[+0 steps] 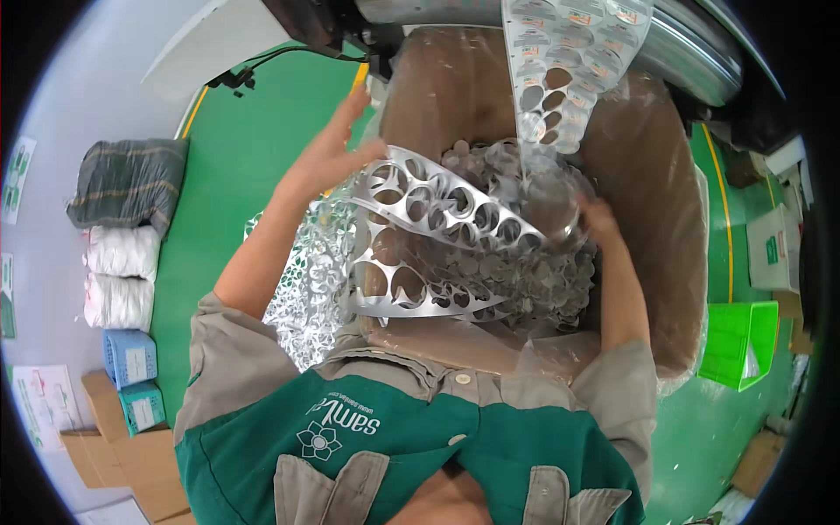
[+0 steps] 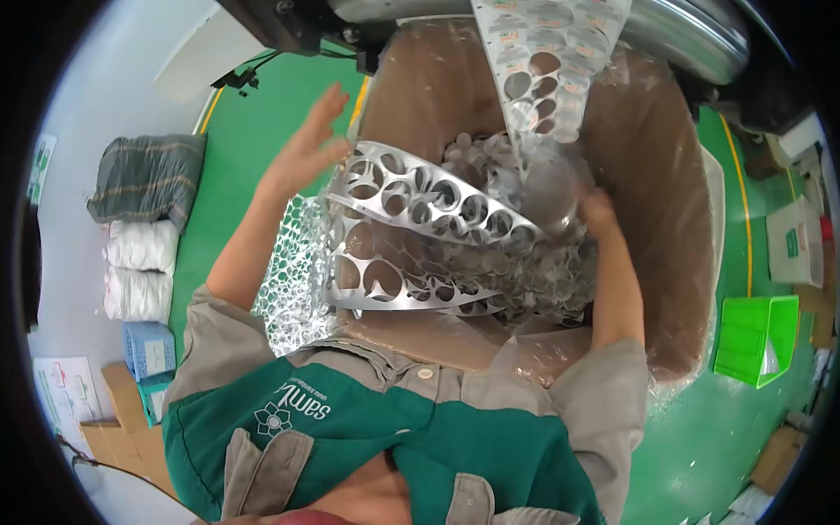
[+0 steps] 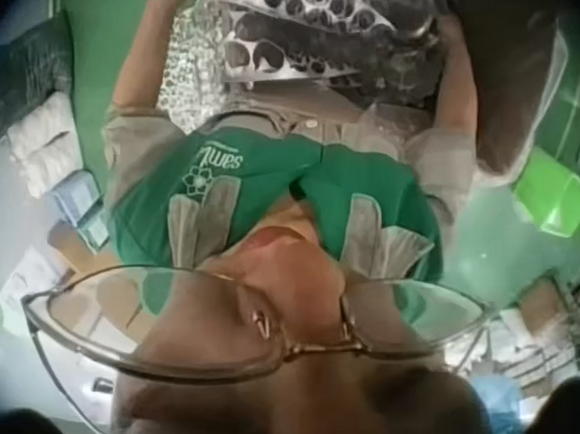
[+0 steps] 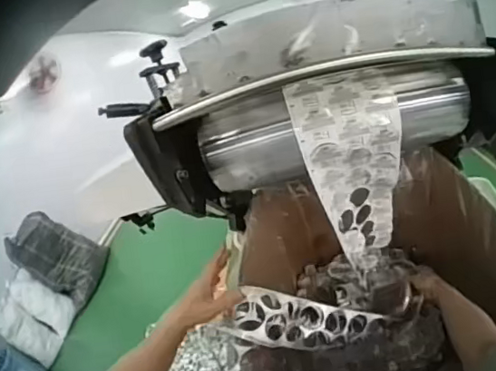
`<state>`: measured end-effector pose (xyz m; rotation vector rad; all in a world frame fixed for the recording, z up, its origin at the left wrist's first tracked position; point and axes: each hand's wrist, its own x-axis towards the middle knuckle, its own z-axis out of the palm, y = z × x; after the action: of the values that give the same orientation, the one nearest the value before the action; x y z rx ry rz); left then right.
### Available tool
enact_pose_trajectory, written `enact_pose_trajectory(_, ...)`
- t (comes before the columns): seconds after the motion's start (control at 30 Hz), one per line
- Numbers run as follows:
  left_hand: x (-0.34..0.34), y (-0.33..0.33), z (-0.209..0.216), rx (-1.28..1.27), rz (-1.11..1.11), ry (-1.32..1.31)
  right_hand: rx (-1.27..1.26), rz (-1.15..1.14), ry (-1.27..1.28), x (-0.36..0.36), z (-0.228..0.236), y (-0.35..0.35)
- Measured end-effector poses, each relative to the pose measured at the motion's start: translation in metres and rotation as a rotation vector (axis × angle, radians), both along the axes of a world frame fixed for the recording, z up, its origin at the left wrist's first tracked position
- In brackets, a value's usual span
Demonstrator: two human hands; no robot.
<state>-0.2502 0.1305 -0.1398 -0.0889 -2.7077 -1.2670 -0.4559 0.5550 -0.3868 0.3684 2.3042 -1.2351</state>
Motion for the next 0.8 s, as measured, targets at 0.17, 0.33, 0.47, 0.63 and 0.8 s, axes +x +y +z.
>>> enact_pose_trajectory(0.17,0.02,0.015,0.001,-0.71,-0.068,-0.009,0.66,1.056,0.317,0.021,-0.025,-0.022)
enact_pose_trajectory(0.33,0.039,0.026,0.042,-0.823,-0.149,0.016,0.425,1.094,0.554,0.043,0.167,-0.093)
enact_pose_trajectory(0.47,0.063,0.052,0.064,-0.984,-0.247,0.349,-0.817,0.613,0.521,0.046,0.239,-0.086)
enact_pose_trajectory(0.63,0.081,0.08,0.086,-0.905,-0.338,0.556,-1.695,0.652,-0.141,0.057,0.188,-0.102)
enact_pose_trajectory(0.8,0.086,0.051,0.105,-0.872,-0.092,0.415,0.551,1.148,0.219,0.06,0.055,-0.098)
